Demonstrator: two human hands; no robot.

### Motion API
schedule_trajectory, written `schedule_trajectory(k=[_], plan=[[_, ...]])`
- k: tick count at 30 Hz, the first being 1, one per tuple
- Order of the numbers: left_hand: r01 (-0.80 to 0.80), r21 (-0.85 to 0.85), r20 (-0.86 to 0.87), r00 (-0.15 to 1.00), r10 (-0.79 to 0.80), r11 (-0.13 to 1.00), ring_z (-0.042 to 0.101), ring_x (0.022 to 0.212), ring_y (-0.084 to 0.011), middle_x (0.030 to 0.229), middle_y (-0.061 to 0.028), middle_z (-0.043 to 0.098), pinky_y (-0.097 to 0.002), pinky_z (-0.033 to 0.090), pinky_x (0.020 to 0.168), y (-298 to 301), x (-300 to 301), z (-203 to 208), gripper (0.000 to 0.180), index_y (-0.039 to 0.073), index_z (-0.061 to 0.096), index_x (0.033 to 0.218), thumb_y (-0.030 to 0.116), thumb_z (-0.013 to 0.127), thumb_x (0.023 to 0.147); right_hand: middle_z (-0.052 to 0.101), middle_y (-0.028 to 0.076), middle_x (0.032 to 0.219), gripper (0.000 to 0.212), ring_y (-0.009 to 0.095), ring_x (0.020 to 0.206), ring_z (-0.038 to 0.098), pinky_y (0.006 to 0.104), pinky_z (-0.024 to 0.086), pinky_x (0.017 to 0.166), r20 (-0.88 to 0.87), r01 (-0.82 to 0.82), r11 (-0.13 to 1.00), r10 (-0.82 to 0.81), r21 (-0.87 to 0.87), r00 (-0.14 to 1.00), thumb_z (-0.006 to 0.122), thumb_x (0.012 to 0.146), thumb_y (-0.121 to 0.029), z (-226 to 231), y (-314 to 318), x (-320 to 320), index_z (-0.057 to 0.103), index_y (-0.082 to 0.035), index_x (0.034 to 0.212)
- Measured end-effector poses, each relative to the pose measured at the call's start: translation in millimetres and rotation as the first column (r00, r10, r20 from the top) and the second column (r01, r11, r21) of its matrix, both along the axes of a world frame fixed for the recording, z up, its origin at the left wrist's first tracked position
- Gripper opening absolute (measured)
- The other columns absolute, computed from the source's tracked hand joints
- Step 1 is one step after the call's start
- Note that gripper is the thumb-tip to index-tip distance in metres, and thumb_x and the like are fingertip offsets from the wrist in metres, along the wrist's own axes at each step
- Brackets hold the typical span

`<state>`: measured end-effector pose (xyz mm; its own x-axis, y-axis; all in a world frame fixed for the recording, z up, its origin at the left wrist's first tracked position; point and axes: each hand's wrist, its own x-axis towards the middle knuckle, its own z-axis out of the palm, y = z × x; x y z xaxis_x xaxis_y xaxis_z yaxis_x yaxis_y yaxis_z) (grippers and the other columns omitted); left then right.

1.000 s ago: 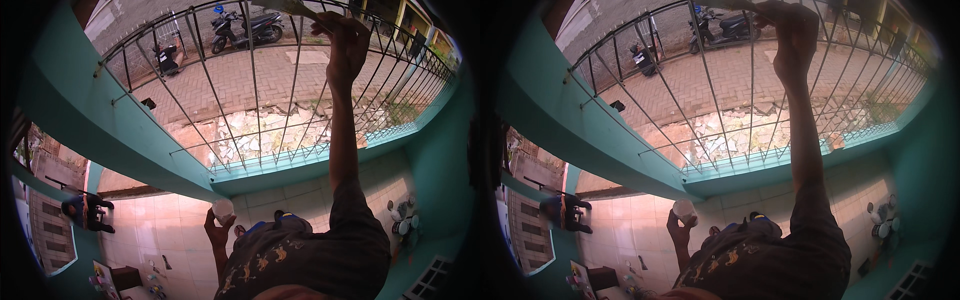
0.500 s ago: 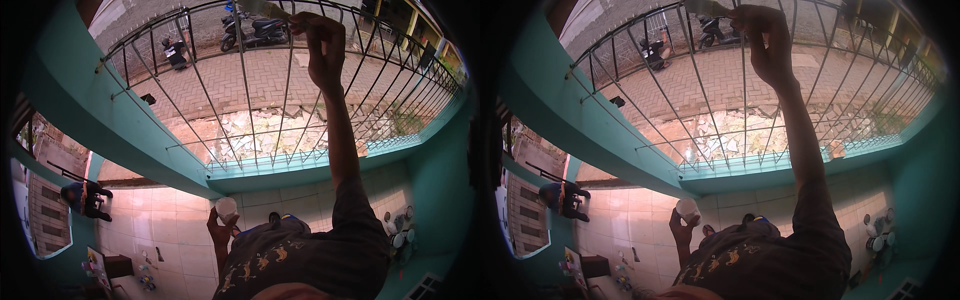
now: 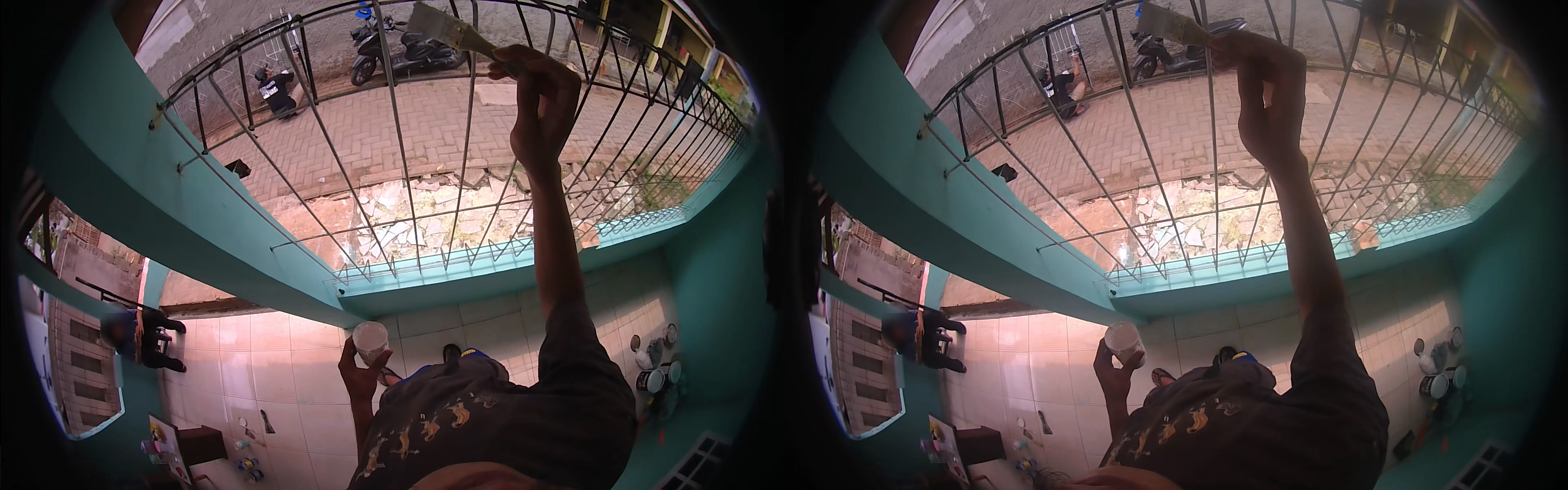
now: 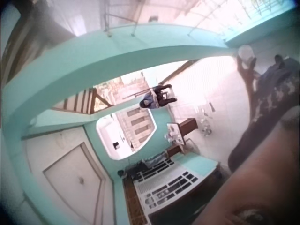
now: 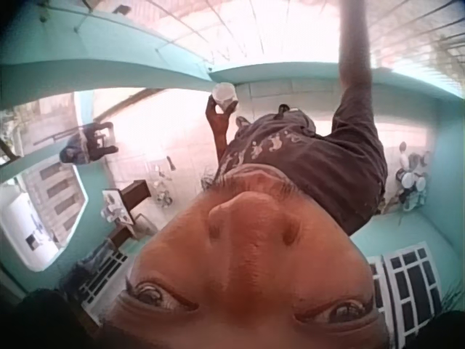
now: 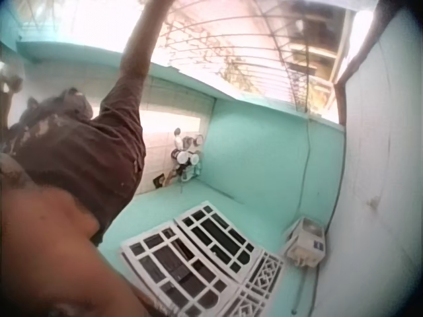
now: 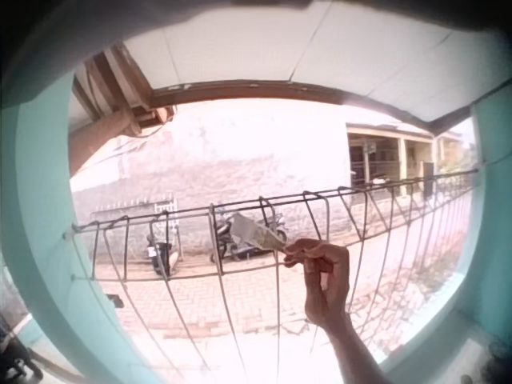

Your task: The person paints a metal railing using a paintbrush and a small container of white paint. They repeatedly dip the brush into the container and apply paint to the vertical bars of the railing on a balcony.

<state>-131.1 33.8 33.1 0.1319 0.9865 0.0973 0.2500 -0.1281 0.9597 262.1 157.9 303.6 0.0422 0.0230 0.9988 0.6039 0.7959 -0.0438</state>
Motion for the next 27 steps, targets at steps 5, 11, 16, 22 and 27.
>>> schedule_trajectory(k=[5,11,16,22,27], plan=[[0.031,0.007,-0.005,1.000,-0.031,0.999,0.064,0.104,-0.0235,0.108,-0.0126,0.068,-0.0385,0.049,0.093,12,-10,1,0.063,-0.001,0.061,0.118,0.017,0.092,0.066,0.063,0.018,0.118,0.021,0.020,0.092,0.067,0.0310,0.055,0.082,-0.021,-0.051,0.998,0.052,0.036,0.998,0.044,0.100,0.005,8,11,-6,0.040,-0.003,0.119],[0.047,0.020,0.025,0.999,-0.048,0.999,0.064,0.103,-0.0237,0.107,-0.0126,0.068,-0.0382,0.049,0.091,23,-21,-2,0.062,-0.001,0.061,0.117,0.017,0.091,0.067,0.064,0.020,0.115,0.015,0.022,0.088,0.068,0.0333,0.057,0.078,-0.110,0.024,1.000,-0.025,-0.011,0.994,0.045,0.102,0.000,-14,-5,-14,0.044,0.000,0.116],[0.078,0.000,0.012,0.997,-0.078,0.997,0.064,0.103,-0.0234,0.106,-0.0120,0.068,-0.0382,0.049,0.092,34,-27,-2,0.062,0.000,0.061,0.118,0.018,0.091,0.067,0.067,0.026,0.107,0.014,0.027,0.081,0.071,0.0372,0.061,0.073,-0.179,0.095,0.995,-0.097,-0.017,0.979,0.048,0.102,-0.005,10,-19,-16,0.051,0.006,0.111],[0.109,0.025,-0.011,0.994,-0.109,0.994,0.064,0.104,-0.0229,0.107,-0.0108,0.068,-0.0382,0.049,0.092,43,-29,7,0.062,0.002,0.061,0.119,0.019,0.091,0.068,0.072,0.020,0.093,0.017,0.024,0.076,0.074,0.0315,0.061,0.070,-0.271,0.178,0.983,-0.163,0.031,0.949,0.056,0.100,-0.007,44,-7,-9,0.057,0.007,0.110],[0.107,0.011,0.030,0.994,-0.107,0.994,0.064,0.104,-0.0226,0.108,-0.0104,0.068,-0.0387,0.049,0.093,46,-31,2,0.062,0.002,0.061,0.120,0.019,0.091,0.068,0.073,0.019,0.097,0.015,0.023,0.076,0.074,0.0309,0.060,0.069,-0.304,0.150,0.988,-0.131,0.040,0.943,0.057,0.099,-0.005,37,-19,-26,0.058,0.007,0.108]])
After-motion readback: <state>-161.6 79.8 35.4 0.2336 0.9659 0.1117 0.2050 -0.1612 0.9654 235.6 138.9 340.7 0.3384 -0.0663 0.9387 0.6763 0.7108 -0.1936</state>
